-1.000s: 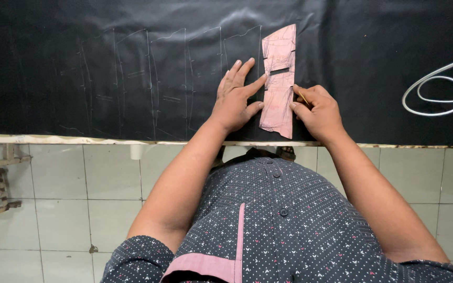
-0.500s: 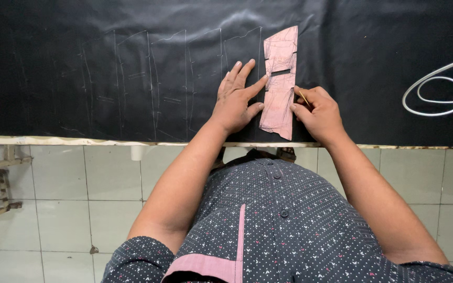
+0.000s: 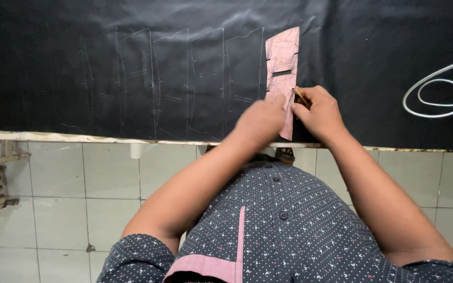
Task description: The person aligns a pink pattern piece on a black marking sheet and traces around its edges with a marking pen. They reposition the piece, flip it over, and continue tracing the outline and internal marks onto the sheet below.
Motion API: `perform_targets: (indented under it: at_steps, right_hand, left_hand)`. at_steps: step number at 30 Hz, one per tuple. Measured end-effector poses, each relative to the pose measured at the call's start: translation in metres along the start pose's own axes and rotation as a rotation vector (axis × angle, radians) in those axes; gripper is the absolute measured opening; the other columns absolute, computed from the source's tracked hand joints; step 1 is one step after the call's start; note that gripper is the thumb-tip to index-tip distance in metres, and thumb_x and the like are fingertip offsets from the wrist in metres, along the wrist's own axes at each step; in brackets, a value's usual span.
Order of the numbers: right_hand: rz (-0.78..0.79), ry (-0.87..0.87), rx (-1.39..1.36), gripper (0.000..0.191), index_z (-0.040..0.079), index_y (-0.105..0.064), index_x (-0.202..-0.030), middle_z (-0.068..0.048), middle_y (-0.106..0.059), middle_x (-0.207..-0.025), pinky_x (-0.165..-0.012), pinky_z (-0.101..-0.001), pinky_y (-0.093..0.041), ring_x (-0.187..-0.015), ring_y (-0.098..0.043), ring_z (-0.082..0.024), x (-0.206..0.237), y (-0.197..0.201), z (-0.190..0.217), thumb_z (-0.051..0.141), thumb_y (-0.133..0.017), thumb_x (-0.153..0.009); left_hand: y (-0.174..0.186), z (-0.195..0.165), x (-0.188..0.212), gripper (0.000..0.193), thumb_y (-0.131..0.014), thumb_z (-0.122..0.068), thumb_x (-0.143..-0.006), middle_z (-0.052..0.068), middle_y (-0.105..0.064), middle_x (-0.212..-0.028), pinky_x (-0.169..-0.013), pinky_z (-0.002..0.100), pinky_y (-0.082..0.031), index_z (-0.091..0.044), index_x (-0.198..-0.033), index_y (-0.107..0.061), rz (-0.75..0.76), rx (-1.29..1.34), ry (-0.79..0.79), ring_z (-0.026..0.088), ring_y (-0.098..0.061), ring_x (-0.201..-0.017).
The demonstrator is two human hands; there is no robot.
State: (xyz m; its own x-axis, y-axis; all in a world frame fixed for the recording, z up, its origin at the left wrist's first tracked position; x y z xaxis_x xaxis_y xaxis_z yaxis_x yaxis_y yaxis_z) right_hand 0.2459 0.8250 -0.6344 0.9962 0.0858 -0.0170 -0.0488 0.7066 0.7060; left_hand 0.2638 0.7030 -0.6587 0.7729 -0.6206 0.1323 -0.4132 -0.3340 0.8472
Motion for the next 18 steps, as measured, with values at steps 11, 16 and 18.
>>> perform_targets:
  at_steps: [11,16,18]
  right_hand:
    - [0.434,-0.055,-0.006,0.02,0.005,-0.073,-0.102,-0.013,-0.073,-0.081,-0.072,-0.0372,-0.055,-0.077,-0.073,-0.028,-0.024,-0.027,0.087,0.022,-0.062,-0.097]
    - [0.48,0.239,0.035,0.022,0.002,-0.074,-0.097,-0.016,-0.074,-0.085,-0.073,-0.041,-0.056,-0.08,-0.073,-0.033,-0.022,-0.047,0.122,0.021,-0.065,-0.095]
    - [0.501,0.244,0.04,0.021,0.002,-0.075,-0.096,-0.015,-0.074,-0.082,-0.073,-0.0411,-0.056,-0.078,-0.074,-0.033,-0.021,-0.054,0.12,0.021,-0.065,-0.094]
  left_hand:
    - [-0.106,-0.048,-0.004,0.063,-0.056,-0.034,-0.093,0.03,-0.043,-0.148,-0.102,0.074,-0.035,0.006,-0.141,-0.05,0.401,-0.536,-0.043,0.049,-0.043,-0.134]
    - [-0.134,-0.043,-0.007,0.052,-0.06,-0.024,-0.094,0.017,-0.049,-0.152,-0.112,0.065,-0.029,-0.005,-0.142,-0.056,0.374,-0.451,-0.056,0.04,-0.043,-0.141]
    - [-0.135,-0.042,-0.006,0.052,-0.061,-0.024,-0.094,0.017,-0.05,-0.151,-0.112,0.062,-0.029,-0.006,-0.142,-0.057,0.377,-0.432,-0.055,0.038,-0.044,-0.141]
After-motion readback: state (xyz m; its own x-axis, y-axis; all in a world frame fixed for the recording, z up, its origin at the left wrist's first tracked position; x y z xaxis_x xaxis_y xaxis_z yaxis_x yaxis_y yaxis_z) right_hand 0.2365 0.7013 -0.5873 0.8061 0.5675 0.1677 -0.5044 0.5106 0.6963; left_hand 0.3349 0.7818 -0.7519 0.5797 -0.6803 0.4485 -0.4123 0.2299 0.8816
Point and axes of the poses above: each hand's wrist, its own x-axis away from the middle knuckle, its own y-axis out of the back of the hand, z = x × y, the point moved 10 cm from there along -x, towards the middle knuckle
